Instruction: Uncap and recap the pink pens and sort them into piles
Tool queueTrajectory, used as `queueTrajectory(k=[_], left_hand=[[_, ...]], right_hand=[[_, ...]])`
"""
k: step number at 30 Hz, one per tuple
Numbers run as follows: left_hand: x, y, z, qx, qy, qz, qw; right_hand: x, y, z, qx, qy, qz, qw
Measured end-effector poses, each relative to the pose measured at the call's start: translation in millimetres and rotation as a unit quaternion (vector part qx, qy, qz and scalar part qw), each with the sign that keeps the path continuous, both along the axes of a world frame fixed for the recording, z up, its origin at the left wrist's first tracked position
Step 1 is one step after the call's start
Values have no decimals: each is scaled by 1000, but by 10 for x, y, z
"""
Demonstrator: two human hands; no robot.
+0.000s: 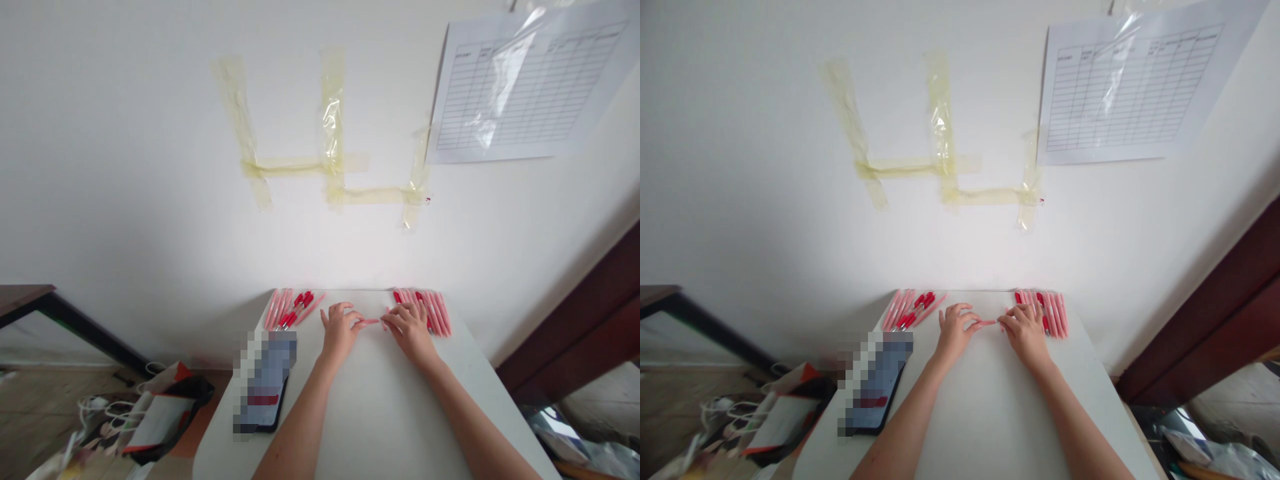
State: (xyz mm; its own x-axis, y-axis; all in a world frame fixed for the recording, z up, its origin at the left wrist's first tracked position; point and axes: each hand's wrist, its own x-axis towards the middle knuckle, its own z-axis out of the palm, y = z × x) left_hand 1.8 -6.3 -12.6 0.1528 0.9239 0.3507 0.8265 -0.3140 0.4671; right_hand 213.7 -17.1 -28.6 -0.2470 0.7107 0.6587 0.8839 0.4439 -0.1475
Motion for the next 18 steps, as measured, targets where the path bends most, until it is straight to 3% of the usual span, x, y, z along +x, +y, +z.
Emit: queueTrajectory(k=[11, 18], left_hand=[[56, -35, 3, -11, 3, -17, 1000], [1, 11, 7, -8, -23, 19, 1000]], right_hand=[[-17, 12, -14, 6, 26, 28, 999], [54, 41, -35, 8, 23, 5, 1000]])
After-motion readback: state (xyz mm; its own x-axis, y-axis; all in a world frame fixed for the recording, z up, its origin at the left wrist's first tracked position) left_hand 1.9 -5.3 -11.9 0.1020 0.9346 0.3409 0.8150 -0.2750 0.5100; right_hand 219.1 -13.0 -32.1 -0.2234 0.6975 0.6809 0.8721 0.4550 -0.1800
